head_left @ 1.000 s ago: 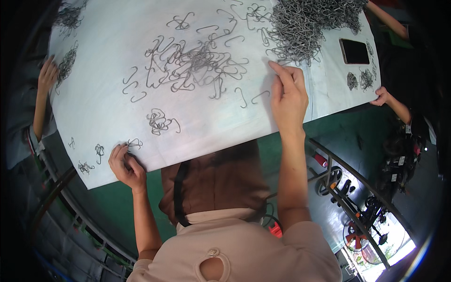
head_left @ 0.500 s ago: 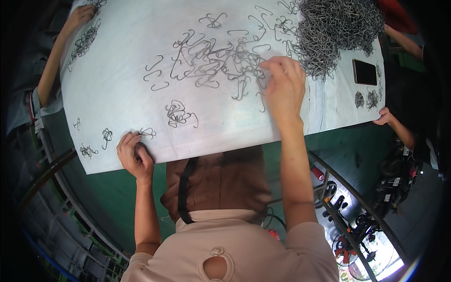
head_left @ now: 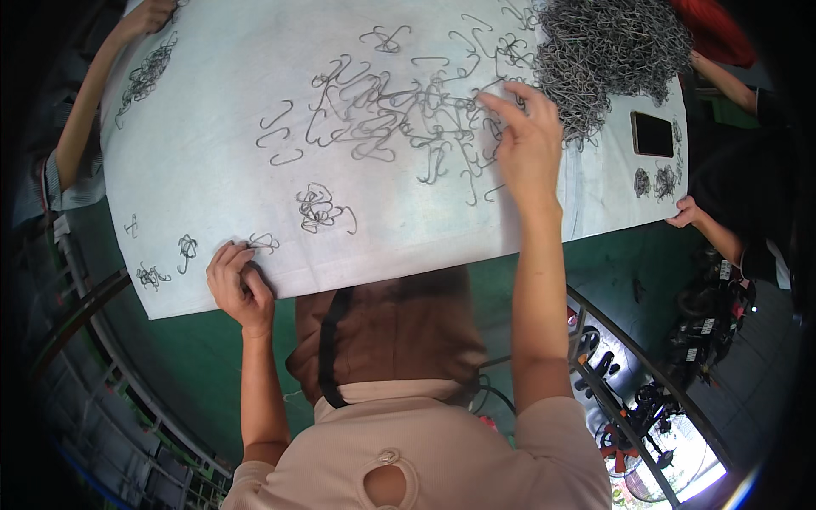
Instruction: The person gathers tangled metal wire pieces from a table and attaches them to small round metal discs. They handle the components one at a time, repeatedly picking up wires and discs and joining them by hand.
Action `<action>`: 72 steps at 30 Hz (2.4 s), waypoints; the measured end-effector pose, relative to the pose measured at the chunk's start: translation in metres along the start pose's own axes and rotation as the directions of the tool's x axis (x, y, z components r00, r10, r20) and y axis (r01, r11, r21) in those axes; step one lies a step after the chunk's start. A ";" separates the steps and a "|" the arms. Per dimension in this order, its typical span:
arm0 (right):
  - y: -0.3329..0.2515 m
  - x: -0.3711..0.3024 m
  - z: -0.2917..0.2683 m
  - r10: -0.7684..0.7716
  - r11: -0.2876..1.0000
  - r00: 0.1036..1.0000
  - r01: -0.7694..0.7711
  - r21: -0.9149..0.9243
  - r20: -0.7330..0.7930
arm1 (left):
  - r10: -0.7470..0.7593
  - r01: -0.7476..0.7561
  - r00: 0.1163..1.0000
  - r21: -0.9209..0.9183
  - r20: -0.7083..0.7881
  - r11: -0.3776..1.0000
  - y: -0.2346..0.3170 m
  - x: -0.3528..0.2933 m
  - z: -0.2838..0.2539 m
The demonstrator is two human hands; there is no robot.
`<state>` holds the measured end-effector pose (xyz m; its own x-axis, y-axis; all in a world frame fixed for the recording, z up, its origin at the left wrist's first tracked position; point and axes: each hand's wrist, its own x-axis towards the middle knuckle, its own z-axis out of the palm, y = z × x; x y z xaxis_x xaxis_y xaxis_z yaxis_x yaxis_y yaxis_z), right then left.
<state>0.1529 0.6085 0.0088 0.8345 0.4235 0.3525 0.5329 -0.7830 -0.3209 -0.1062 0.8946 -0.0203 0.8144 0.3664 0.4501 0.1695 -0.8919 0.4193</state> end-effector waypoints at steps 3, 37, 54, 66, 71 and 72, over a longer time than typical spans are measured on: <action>0.012 0.004 -0.012 0.176 0.973 0.984 -0.171 0.153 -0.016 | -0.001 0.001 1.000 -0.014 -0.003 1.000 -0.001 -0.001 0.000; -0.119 -0.034 0.030 -0.008 0.778 0.988 -0.090 0.622 0.154 | -0.010 0.010 0.999 -0.005 -0.031 1.000 -0.001 -0.002 0.001; -0.002 0.004 -0.013 0.436 0.880 0.855 -0.470 0.065 0.280 | 0.020 -0.020 1.000 0.039 -0.004 0.999 -0.002 -0.001 0.002; 0.012 -0.002 -0.018 0.550 0.616 0.772 -0.633 0.468 0.320 | 0.017 -0.017 1.000 0.029 0.001 0.999 -0.001 0.000 0.001; 0.006 0.000 -0.027 0.598 0.527 0.710 -0.698 0.485 0.372 | 0.008 -0.008 1.000 0.019 -0.007 1.000 -0.001 -0.001 0.001; 0.009 0.000 -0.029 0.612 0.519 0.702 -0.704 0.485 0.364 | 0.008 -0.008 1.000 0.019 0.004 1.000 -0.001 -0.002 0.001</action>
<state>0.1539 0.5885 0.0311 0.9632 -0.0159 -0.2684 -0.2424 -0.4834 -0.8412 -0.1074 0.8952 -0.0221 0.8180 0.3580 0.4502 0.1735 -0.8998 0.4003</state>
